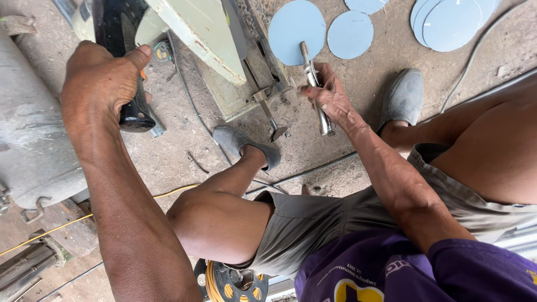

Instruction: The person sits on the floor and uses a bench grinder to smooth the edges of circular metal discs. They hold each disc with pliers, press it against the spinning wheel, and rotate it to grind the perimeter. Finished discs are placed in a pile nearby.

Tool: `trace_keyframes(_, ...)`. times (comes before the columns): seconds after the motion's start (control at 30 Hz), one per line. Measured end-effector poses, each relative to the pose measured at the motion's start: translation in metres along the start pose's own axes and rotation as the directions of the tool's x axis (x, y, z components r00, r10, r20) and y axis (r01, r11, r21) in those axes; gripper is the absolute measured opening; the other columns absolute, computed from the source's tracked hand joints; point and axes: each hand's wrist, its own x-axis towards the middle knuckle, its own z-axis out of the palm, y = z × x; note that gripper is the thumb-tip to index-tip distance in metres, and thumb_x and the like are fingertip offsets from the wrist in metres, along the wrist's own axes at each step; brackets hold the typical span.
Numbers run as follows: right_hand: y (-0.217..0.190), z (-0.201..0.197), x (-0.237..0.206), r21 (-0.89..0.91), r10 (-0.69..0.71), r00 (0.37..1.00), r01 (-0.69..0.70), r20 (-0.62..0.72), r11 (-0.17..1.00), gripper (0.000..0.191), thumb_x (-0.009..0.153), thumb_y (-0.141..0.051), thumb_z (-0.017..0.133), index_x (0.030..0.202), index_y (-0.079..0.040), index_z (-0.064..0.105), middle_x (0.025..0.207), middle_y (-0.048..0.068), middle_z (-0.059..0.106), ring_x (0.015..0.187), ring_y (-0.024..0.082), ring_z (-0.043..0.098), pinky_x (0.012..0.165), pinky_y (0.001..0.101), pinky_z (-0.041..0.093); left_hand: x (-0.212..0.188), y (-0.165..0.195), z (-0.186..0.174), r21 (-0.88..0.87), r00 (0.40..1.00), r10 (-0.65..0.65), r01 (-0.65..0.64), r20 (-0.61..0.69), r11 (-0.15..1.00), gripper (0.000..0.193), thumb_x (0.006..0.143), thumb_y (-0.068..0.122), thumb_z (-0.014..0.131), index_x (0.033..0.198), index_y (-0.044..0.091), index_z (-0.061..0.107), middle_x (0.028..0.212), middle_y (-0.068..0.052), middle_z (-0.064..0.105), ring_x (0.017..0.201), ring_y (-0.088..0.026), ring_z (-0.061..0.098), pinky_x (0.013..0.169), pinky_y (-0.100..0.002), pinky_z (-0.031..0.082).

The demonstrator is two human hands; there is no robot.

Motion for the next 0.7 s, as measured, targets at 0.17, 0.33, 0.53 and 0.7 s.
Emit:
trace_keyframes(0.17,-0.013,0.029,0.017,0.420,0.376,0.915,-0.401,0.145,0.814,0.054,0.086,-0.046,0.075,0.117,-0.005,0.058,0.103,0.009,0.074,0.067,0.013,0.066,0.054,0.0311,0.059,0.001,-0.001,0.002,-0.001,1.000,-0.023,0.023,0.006,1.000,0.034,0.091,0.032,0.077,0.094,-0.001,0.070,0.076,-0.015,0.070,0.052,-0.018,0.069,0.038,-0.030,0.055)
trace_keyframes(0.33,-0.019,0.047,0.038,0.474,0.333,0.923,-0.386,0.196,0.791,0.042,0.088,-0.036,0.077,0.104,-0.003,0.058,0.078,0.013,0.074,0.054,0.019,0.069,0.046,0.0335,0.061,0.007,-0.005,0.003,-0.021,0.999,-0.006,0.007,0.034,1.000,0.036,0.090,0.030,0.079,0.090,-0.005,0.071,0.075,-0.013,0.071,0.052,-0.017,0.069,0.038,-0.029,0.055)
trace_keyframes(0.53,-0.038,0.045,0.056,0.336,0.330,0.883,-0.438,0.332,0.834,0.029,0.086,-0.018,0.084,0.096,-0.001,0.062,0.069,0.009,0.070,0.053,0.017,0.068,0.043,0.0328,0.058,0.011,-0.007,0.001,-0.027,0.999,-0.018,0.019,0.044,0.999,0.036,0.090,0.031,0.079,0.090,-0.004,0.069,0.075,-0.014,0.070,0.051,-0.019,0.068,0.036,-0.032,0.052)
trace_keyframes(0.7,-0.054,0.044,0.058,0.110,0.404,0.863,-0.453,0.305,0.885,0.028,0.082,-0.016,0.086,0.089,-0.001,0.063,0.065,0.010,0.069,0.049,0.017,0.066,0.040,0.0311,0.054,0.010,-0.008,0.000,-0.043,1.000,0.011,-0.010,0.028,0.999,0.035,0.089,0.031,0.079,0.091,-0.002,0.069,0.075,-0.012,0.070,0.051,-0.016,0.069,0.038,-0.030,0.057)
